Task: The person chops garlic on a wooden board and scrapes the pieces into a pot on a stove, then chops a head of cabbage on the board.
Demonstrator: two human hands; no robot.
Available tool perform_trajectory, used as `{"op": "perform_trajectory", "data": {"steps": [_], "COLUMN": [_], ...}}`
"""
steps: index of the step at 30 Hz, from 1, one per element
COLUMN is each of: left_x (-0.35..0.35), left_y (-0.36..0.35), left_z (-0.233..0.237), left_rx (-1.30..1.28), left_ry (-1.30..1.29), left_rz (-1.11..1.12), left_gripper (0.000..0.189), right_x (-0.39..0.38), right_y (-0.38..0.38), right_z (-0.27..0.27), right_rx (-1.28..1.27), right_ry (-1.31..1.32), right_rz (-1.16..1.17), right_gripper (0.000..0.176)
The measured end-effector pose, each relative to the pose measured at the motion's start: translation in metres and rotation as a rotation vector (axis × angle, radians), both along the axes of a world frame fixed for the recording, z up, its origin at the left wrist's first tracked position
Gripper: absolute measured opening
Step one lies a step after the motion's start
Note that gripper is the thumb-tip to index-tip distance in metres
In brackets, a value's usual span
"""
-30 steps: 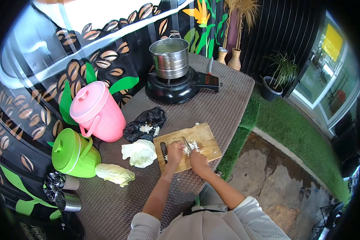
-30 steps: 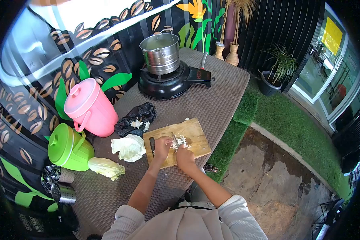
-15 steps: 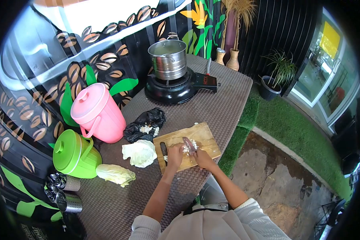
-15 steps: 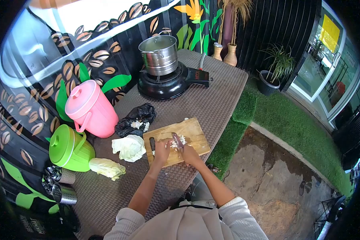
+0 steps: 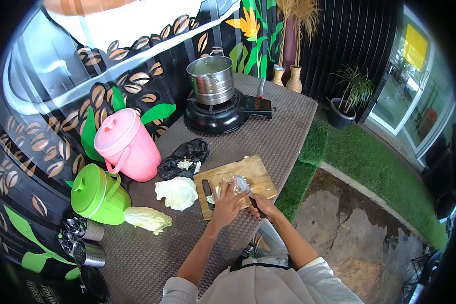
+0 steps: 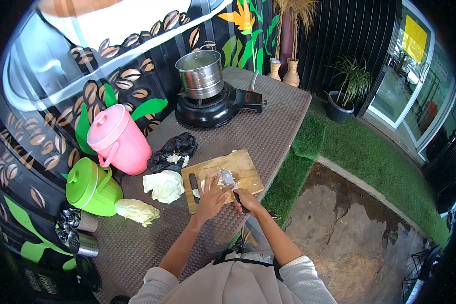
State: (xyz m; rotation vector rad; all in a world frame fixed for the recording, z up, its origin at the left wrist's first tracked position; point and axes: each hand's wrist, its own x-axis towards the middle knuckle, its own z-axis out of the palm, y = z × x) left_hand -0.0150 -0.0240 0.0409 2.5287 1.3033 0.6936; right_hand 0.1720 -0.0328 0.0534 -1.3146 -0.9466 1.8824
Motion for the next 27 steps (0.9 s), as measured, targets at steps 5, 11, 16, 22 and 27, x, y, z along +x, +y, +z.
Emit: {"op": "perform_trajectory", "data": {"steps": [5, 11, 16, 22, 27], "left_x": [0.008, 0.013, 0.013, 0.014, 0.013], "left_y": [0.009, 0.024, 0.035, 0.038, 0.039], "left_z": [0.003, -0.003, -0.011, -0.018, -0.017], "left_rx": [0.010, -0.006, -0.024, 0.048, -0.016], "left_ry": [0.015, 0.117, 0.103, 0.031, -0.218], "left_rz": [0.073, 0.160, 0.230, 0.270, 0.239], "left_gripper": [0.038, 0.041, 0.044, 0.042, 0.022], "right_x": [0.003, 0.009, 0.014, 0.020, 0.014], "right_y": [-0.006, -0.013, -0.022, -0.025, -0.029], "right_z": [-0.001, 0.004, 0.006, -0.021, 0.004], "right_rx": [0.038, 0.049, 0.043, 0.228, 0.662], "right_ry": [0.030, 0.069, 0.066, -0.286, -1.075], "right_rz": [0.015, 0.000, 0.011, -0.015, -0.131], "right_gripper": [0.032, 0.031, 0.032, 0.034, 0.031]}}
